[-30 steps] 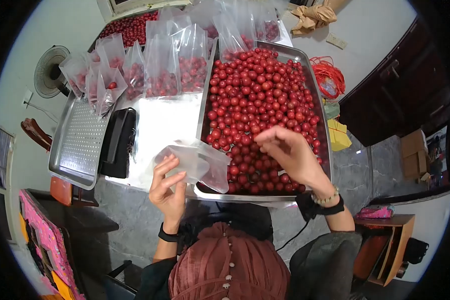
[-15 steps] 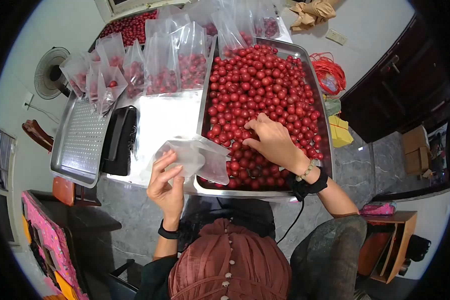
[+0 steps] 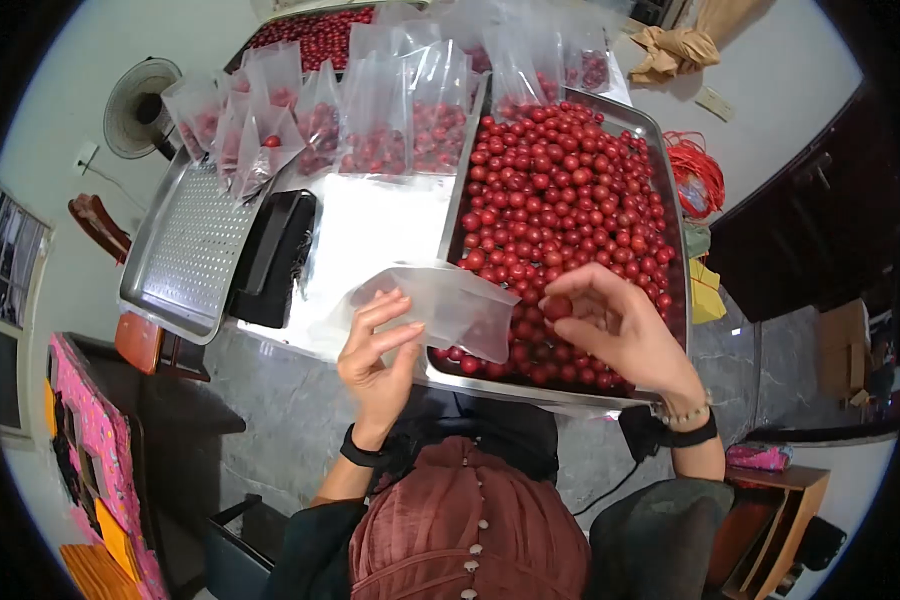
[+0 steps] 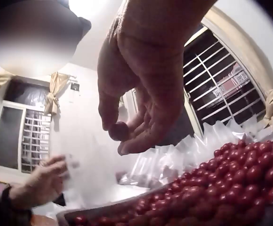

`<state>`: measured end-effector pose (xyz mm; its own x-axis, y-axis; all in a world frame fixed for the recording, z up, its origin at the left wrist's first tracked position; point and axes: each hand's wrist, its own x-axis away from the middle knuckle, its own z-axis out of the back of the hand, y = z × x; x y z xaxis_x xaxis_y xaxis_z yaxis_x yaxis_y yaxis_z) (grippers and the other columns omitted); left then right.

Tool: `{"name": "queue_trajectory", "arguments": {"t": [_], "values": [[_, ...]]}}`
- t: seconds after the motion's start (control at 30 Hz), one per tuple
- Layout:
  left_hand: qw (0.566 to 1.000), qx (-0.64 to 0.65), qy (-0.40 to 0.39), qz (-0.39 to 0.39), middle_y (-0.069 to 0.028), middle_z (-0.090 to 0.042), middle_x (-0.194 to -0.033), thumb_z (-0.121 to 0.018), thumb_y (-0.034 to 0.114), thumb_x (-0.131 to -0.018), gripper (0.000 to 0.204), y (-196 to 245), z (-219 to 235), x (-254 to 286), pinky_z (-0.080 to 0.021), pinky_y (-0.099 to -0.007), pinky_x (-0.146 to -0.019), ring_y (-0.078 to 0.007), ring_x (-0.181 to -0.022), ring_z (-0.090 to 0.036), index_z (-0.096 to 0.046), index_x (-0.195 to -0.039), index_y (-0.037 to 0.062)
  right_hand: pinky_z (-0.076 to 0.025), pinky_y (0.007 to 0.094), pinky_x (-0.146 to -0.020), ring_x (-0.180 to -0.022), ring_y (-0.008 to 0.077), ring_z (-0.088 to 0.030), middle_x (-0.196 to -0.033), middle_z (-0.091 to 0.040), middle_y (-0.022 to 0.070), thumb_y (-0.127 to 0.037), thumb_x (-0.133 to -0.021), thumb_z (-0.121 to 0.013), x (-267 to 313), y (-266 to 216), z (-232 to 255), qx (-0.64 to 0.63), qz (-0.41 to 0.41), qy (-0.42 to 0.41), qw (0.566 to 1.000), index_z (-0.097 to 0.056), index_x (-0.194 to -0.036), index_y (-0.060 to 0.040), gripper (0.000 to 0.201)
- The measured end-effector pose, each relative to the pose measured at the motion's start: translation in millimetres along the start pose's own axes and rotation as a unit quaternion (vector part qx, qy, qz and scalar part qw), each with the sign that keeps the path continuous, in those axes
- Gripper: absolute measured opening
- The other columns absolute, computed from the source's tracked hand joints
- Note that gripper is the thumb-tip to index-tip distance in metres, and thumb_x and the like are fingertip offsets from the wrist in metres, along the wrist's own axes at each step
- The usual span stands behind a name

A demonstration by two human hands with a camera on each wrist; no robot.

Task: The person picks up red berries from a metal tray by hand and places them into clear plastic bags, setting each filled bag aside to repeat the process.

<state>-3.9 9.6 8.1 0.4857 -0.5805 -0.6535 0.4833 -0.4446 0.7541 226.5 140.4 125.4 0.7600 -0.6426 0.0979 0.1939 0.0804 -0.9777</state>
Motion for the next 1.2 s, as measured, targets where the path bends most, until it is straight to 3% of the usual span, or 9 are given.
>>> {"name": "queue_trajectory", "arguments": {"t": [0.07,0.1,0.27,0.33,0.4,0.57,0.7,1.03,1.2], "values": [[1.000,-0.010,0.003,-0.003,-0.0124,-0.069,-0.107,-0.070,-0.011,-0.070,0.026,1.3,-2.2,0.9,-0.043,-0.0509,-0.105,-0.0312,-0.112,-0.062,-0.074,-0.090,0.0067,-0.049,0.0232,-0.078,-0.091,0.0073,-0.058,-0.102,-0.060,0.0031,0.002,-0.093,-0.060,8.5,-18.1,-13.7,-0.078,-0.040,-0.015,0.996,-0.054,-0.124,-0.0003,0.032],[1.000,-0.018,0.004,-0.009,-0.0119,-0.069,-0.107,-0.071,-0.011,-0.069,0.027,2.3,-4.3,1.4,-0.043,-0.0510,-0.104,-0.0312,-0.112,-0.062,-0.074,-0.089,0.0073,-0.047,0.0297,-0.098,-0.112,0.0157,-0.060,-0.116,-0.063,0.0084,0.006,-0.094,-0.055,11.3,-23.8,-15.7,-0.086,-0.066,-0.034,0.993,-0.052,-0.128,0.0029,0.034],[0.997,-0.067,-0.004,-0.027,-0.0101,-0.068,-0.110,-0.076,-0.008,-0.066,0.031,9.2,-5.4,6.2,-0.044,-0.0511,-0.104,-0.0315,-0.113,-0.061,-0.076,-0.090,0.0129,-0.047,0.0273,-0.098,-0.114,0.0148,-0.059,-0.120,-0.063,0.0103,0.003,-0.096,-0.052,4.7,-16.3,-34.7,-0.040,-0.082,-0.054,0.994,-0.050,-0.133,0.0031,0.037],[0.995,-0.088,0.007,-0.037,-0.0084,-0.067,-0.107,-0.079,-0.005,-0.065,0.031,11.1,-6.2,8.4,-0.045,-0.0504,-0.101,-0.0304,-0.107,-0.061,-0.077,-0.089,0.0146,-0.047,0.0234,-0.085,-0.097,0.0073,-0.057,-0.109,-0.062,0.0046,0.001,-0.098,-0.052,0.0,-7.8,-42.2,-0.044,-0.046,-0.032,0.997,-0.050,-0.133,0.0036,0.035],[0.987,-0.140,0.020,-0.075,-0.0063,-0.065,-0.101,-0.081,-0.003,-0.062,0.031,12.1,-7.0,13.4,-0.047,-0.0490,-0.097,-0.0282,-0.099,-0.061,-0.077,-0.087,0.0152,-0.048,0.0239,-0.086,-0.098,0.0079,-0.058,-0.111,-0.063,0.0060,0.002,-0.098,-0.051,-3.2,-7.9,-46.2,-0.036,-0.049,-0.039,0.997,-0.049,-0.134,0.0049,0.036],[0.976,-0.186,0.042,-0.102,0.0010,-0.061,-0.093,-0.081,0.000,-0.059,0.034,14.6,-9.5,21.4,-0.041,-0.0335,-0.076,-0.0212,-0.087,-0.054,-0.078,-0.086,0.0199,-0.049,0.0242,-0.085,-0.098,0.0077,-0.058,-0.108,-0.063,0.0050,0.001,-0.098,-0.050,-9.4,-6.3,-55.6,-0.043,-0.078,-0.027,0.996,-0.049,-0.133,0.0061,0.036],[0.964,-0.234,0.045,-0.121,0.0030,-0.061,-0.092,-0.079,0.000,-0.057,0.037,17.2,-8.4,22.5,-0.040,-0.0329,-0.075,-0.0194,-0.085,-0.053,-0.078,-0.087,0.0210,-0.051,0.0219,-0.077,-0.093,0.0069,-0.061,-0.105,-0.064,0.0009,-0.008,-0.098,-0.053,-20.2,-1.7,-61.5,-0.039,-0.113,-0.059,0.991,-0.053,-0.132,0.0008,0.034],[0.971,-0.211,0.037,-0.110,0.0025,-0.061,-0.089,-0.076,0.001,-0.056,0.041,15.3,-6.7,34.8,-0.041,-0.0326,-0.073,-0.0194,-0.081,-0.053,-0.079,-0.093,0.0180,-0.048,0.0287,-0.088,-0.103,0.0128,-0.056,-0.114,-0.060,0.0059,-0.009,-0.096,-0.054,-71.8,46.2,-85.3,-0.139,-0.135,-0.105,0.975,-0.056,-0.126,0.0019,0.032],[0.972,-0.203,0.028,-0.111,0.0012,-0.061,-0.091,-0.076,-0.001,-0.055,0.042,16.1,-3.2,33.1,-0.043,-0.0325,-0.072,-0.0206,-0.081,-0.052,-0.079,-0.092,0.0172,-0.047,0.0272,-0.091,-0.109,0.0134,-0.056,-0.119,-0.060,0.0062,-0.009,-0.095,-0.055,-89.0,24.7,-99.9,-0.131,-0.037,-0.206,0.969,-0.056,-0.127,0.0034,0.034]]}}
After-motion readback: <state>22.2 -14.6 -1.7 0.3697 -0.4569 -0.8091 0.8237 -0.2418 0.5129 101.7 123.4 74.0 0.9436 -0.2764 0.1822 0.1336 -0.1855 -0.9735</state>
